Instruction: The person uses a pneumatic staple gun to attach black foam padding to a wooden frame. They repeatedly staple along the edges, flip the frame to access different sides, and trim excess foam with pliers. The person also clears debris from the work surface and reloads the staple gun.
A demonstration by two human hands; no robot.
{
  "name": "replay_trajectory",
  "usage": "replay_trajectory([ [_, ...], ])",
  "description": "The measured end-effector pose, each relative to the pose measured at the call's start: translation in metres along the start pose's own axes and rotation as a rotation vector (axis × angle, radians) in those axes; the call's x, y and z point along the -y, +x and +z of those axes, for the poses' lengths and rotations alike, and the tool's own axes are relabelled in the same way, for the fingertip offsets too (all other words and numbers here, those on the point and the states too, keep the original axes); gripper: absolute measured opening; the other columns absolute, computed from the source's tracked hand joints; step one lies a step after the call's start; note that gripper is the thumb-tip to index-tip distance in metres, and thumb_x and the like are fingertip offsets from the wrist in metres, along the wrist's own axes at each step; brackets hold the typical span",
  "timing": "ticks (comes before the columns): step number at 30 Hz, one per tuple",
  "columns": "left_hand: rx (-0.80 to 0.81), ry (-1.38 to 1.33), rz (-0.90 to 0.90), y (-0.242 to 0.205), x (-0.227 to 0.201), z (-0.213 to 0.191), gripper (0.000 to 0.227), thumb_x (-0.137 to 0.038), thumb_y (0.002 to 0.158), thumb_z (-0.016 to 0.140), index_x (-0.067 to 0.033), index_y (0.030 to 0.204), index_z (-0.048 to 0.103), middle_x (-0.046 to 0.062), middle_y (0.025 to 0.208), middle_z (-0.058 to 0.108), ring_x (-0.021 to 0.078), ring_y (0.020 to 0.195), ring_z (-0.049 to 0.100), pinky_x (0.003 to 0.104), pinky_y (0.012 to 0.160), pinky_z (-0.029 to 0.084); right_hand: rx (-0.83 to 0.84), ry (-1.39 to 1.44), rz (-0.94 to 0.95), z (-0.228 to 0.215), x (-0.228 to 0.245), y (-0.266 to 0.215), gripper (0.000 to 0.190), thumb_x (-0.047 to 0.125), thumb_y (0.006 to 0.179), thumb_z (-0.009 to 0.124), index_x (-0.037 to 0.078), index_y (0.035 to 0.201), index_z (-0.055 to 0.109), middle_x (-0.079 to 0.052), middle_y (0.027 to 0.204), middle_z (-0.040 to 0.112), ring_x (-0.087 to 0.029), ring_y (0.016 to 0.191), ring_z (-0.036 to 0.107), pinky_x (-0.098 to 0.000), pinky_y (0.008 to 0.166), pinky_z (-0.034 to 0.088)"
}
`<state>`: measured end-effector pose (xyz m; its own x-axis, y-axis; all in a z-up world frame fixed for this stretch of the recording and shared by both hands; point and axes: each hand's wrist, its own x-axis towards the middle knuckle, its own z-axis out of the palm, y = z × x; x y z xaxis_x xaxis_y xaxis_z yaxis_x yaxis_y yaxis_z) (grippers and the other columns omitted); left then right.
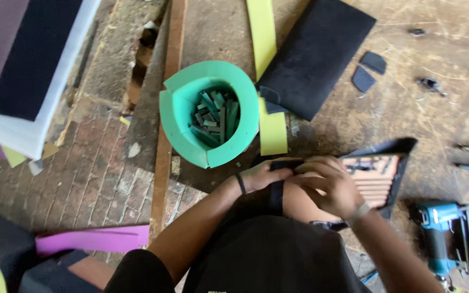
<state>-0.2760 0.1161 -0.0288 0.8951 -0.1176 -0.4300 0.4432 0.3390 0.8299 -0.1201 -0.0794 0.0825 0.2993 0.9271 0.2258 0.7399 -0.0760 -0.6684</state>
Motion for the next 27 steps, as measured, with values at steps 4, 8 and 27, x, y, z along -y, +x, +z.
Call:
replay_trajectory([
  [4,0.068,0.028,0.058,-0.014,-0.023,-0.001,0.070,-0.028,0.093,0.072,-0.0075,0.153,0.044,0.007,0.128,0.065,0.0179,0.116,0.060,0.035,0.100,0.052,-0.385,-0.483,0.688,-0.030,-0.013,-0.129,0.026,0.006,0.091,0.080,0.006,0.117,0.077,-0.012,0.126,0.070,-0.031,0.117,0.066,-0.0386,0.103,0.053],
  [8,0.030,0.179,0.105,-0.012,-0.058,0.020,0.071,-0.030,0.095,0.069,-0.0068,0.156,0.044,0.014,0.132,0.065,0.0239,0.121,0.062,0.037,0.105,0.051,-0.227,-0.732,1.270,-0.052,-0.055,-0.263,0.099,0.050,0.064,0.096,-0.003,0.137,0.055,-0.032,0.127,0.063,-0.049,0.111,0.062,-0.0559,0.087,0.052],
  [27,-0.151,0.372,0.336,0.038,-0.118,0.076,0.073,-0.006,0.090,0.069,-0.0103,0.157,0.040,0.017,0.144,0.062,0.0255,0.132,0.062,0.035,0.112,0.049,-0.313,0.419,0.994,-0.067,0.080,-0.091,0.030,0.013,0.073,0.084,0.004,0.099,0.071,-0.005,0.080,0.074,-0.013,0.068,0.069,-0.0306,0.060,0.057],
])
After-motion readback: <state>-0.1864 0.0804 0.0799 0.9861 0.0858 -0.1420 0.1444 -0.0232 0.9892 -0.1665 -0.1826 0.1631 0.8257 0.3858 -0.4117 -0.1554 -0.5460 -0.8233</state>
